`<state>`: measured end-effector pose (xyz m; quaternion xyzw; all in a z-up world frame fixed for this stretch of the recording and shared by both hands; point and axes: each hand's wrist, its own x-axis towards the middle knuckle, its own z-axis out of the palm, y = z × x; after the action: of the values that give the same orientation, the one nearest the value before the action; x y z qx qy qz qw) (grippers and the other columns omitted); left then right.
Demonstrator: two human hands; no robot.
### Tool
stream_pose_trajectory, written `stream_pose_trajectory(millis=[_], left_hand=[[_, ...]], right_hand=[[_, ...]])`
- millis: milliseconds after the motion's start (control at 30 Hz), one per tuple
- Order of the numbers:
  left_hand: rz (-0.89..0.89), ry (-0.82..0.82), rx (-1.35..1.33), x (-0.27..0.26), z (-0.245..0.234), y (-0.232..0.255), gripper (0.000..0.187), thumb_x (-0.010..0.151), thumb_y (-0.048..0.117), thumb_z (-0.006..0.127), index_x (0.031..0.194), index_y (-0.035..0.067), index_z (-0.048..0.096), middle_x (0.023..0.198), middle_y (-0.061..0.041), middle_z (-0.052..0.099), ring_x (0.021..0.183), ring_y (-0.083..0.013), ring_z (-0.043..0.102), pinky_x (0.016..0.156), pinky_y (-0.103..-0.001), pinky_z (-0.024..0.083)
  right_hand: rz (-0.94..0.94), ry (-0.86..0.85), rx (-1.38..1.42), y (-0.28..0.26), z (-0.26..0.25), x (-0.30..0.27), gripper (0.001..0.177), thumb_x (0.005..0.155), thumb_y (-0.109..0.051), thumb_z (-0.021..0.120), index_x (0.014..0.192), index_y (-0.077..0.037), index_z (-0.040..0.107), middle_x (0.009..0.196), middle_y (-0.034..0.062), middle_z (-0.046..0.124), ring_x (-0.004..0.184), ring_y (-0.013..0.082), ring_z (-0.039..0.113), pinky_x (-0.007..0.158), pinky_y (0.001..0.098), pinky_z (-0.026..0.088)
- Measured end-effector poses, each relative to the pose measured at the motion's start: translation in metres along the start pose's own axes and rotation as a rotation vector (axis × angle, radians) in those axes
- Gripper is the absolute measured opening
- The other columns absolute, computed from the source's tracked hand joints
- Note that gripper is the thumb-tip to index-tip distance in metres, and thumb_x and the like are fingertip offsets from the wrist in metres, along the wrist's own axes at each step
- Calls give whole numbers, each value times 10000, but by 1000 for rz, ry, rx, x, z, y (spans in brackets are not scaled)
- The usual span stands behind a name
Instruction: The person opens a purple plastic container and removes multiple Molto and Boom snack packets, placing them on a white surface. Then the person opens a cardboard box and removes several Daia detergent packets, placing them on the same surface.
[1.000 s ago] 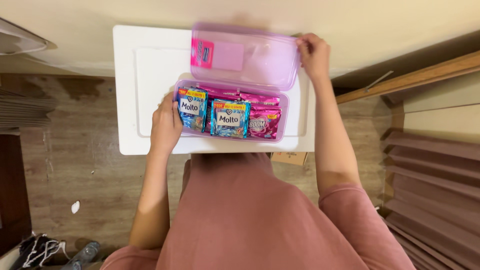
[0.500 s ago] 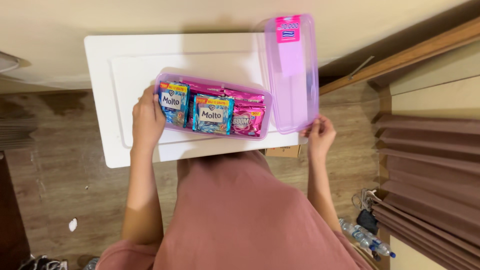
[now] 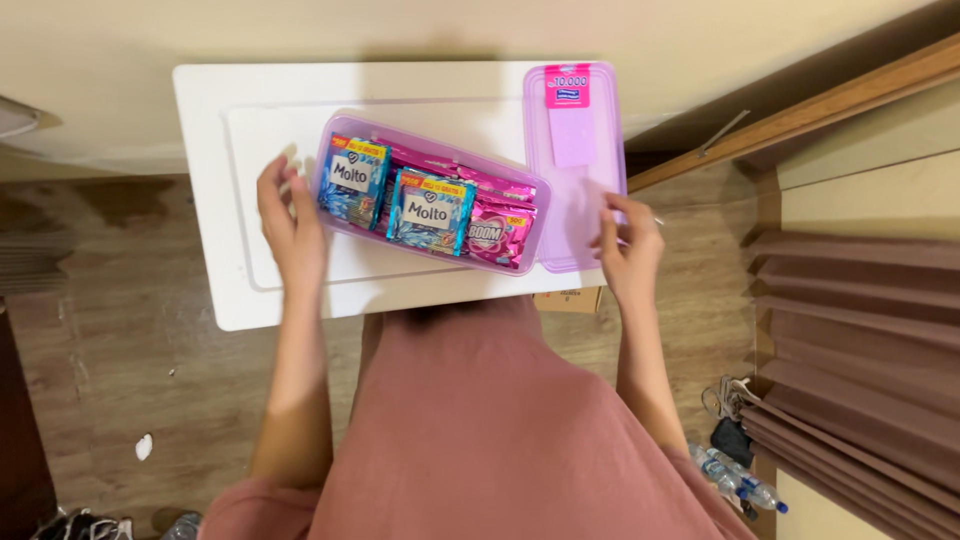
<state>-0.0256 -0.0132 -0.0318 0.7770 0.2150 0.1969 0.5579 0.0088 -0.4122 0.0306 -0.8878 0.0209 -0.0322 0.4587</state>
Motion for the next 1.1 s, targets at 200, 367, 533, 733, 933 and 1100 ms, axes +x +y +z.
stream_pose_trajectory(millis=[200,367,533,733,933,1100], left_hand=[[-358,-36,-604,-72,34,-21,675,1090,417,464,1623,119,176,1660,-167,266,1517,-302,337,1181,-453,420],[-67,-72,-217,-61,48,-46,708,1155,307,516,1682,87,97,1735,-198,201,1585,-341,291,1290,-444,249],[40,-180,-217,4,50,-49,706,1058,80,519,1671,70,169,1667,-196,323,1518,-333,399,1252,-403,338],[129,-376,-227,46,55,8,713,948,-9,531,1624,75,325,1601,-173,450,1477,-298,492,1134,-388,515],[90,-575,-281,69,89,23,686,947,6,579,1601,73,383,1604,-155,478,1516,-278,430,1067,-399,576],[60,-638,-314,74,114,15,665,989,50,637,1603,94,385,1593,-142,486,1512,-282,423,1081,-411,541]], right_hand=[[38,-367,-2,-46,41,42,297,1032,-181,601,1283,-28,642,1007,190,716,604,176,694,512,299,542],[-326,-231,-236,-39,65,41,136,1024,-102,656,1067,11,719,779,224,689,657,278,694,596,397,533],[-169,-229,-141,-36,69,-3,113,1031,-52,596,991,26,667,714,199,664,591,278,703,554,388,513],[-162,-77,-84,-38,67,-58,100,1019,-52,605,1040,33,652,748,184,688,585,253,701,508,360,496],[-37,-57,-83,-31,55,-64,120,1029,-73,603,1055,34,651,716,151,708,591,205,740,497,329,509],[55,-114,5,-21,53,-63,137,1033,-81,585,1057,46,631,752,145,720,597,185,746,501,310,541]])
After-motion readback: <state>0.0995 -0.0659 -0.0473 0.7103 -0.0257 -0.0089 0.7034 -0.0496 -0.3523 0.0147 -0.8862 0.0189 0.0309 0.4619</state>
